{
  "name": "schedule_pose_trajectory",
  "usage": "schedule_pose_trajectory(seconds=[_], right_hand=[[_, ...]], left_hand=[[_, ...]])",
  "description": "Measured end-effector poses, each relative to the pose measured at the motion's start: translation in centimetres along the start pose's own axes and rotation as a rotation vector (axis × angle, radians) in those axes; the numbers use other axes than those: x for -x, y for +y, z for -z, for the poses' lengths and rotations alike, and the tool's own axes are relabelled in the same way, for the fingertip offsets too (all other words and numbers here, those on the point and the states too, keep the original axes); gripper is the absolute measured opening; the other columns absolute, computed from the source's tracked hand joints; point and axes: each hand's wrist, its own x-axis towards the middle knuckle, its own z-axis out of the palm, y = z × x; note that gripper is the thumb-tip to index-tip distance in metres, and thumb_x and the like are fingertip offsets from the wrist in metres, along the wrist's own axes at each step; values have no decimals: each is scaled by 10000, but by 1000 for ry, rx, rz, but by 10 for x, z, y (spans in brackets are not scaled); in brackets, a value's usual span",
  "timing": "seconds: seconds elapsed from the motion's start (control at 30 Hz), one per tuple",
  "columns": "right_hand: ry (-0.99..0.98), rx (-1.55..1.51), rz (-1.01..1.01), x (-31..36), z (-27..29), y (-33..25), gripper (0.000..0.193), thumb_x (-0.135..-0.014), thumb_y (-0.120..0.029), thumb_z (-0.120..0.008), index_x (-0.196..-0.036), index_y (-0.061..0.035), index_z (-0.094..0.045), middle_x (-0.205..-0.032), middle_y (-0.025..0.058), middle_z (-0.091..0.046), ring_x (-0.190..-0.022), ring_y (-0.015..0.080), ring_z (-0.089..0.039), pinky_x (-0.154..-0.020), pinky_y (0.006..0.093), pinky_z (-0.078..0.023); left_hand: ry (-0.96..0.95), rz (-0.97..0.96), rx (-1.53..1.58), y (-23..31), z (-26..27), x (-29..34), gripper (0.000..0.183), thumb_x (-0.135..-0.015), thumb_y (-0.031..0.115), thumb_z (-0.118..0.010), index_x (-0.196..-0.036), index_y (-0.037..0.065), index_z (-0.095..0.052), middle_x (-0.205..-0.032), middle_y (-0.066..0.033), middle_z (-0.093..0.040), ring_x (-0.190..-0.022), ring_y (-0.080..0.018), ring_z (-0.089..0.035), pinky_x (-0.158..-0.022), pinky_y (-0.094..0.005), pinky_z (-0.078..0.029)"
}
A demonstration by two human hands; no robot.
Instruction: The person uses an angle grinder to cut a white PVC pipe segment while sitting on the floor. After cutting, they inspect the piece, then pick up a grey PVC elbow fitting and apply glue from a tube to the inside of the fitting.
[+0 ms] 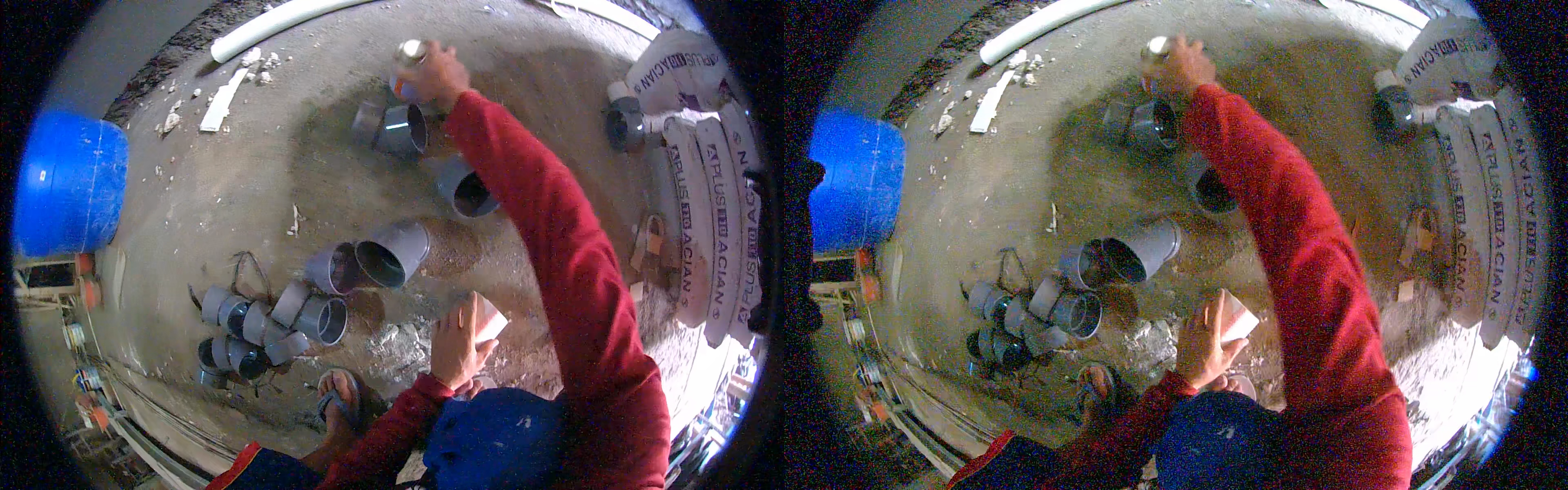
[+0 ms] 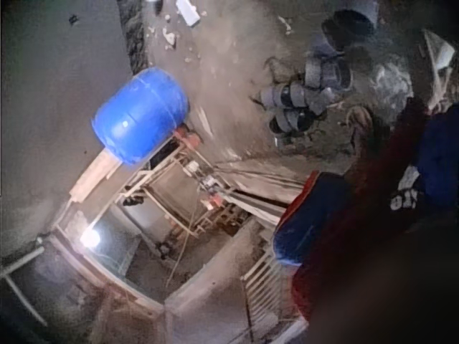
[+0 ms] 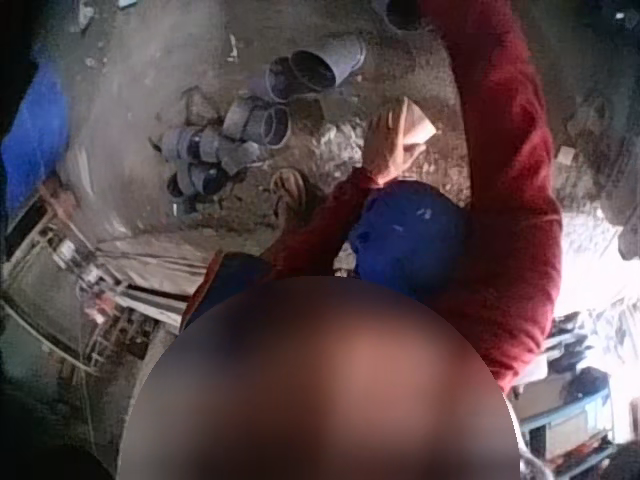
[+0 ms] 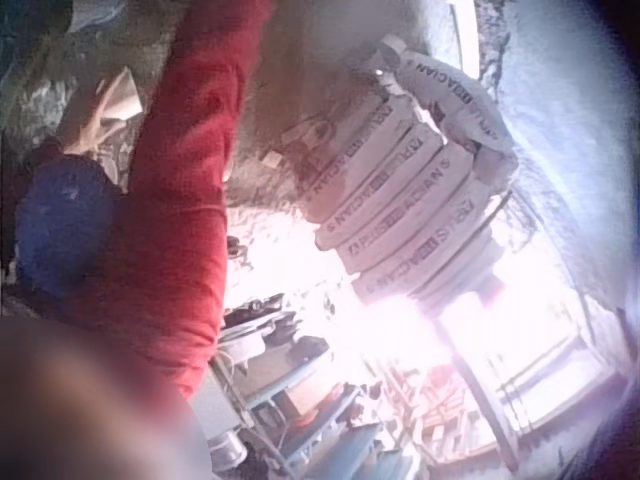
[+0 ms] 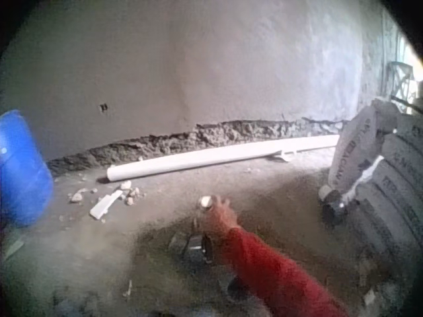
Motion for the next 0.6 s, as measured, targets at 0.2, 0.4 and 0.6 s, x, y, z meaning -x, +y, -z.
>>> schedule_pose_trajectory(seconds=[0.2, 0.4, 0.6], right_hand=[[205, 31, 231, 103, 133, 101, 1028, -696, -588, -814, -1449, -29, -393, -1300, 257, -557, -1165, 431, -589, -962, 502, -516], [-85, 115, 85, 267, 164, 178, 1025, -651, -451, -865, -1463, -38, -395, -1325, 214, -552, -1216, 414, -536, -1042, 525, -434], [-5, 172, 151, 341, 145, 192, 1007, -626, -313, -913, -1455, -52, -404, -1416, 219, -476, -1330, 402, -454, -1084, 446, -409]], left_hand=[[-76, -75, 130, -16, 12, -7, 942, -788, 463, -784, -1481, -3, -348, -1281, -219, -540, -1117, -399, -555, -930, -489, -454], [96, -254, 105, -31, 31, -41, 797, -861, 423, -731, -1423, -38, -403, -1251, -283, -548, -1123, -449, -565, -939, -490, -471], [125, -164, 135, -34, 42, -51, 420, -891, 274, -710, -1179, -14, -605, -1061, -223, -658, -999, -428, -633, -862, -469, -503]])
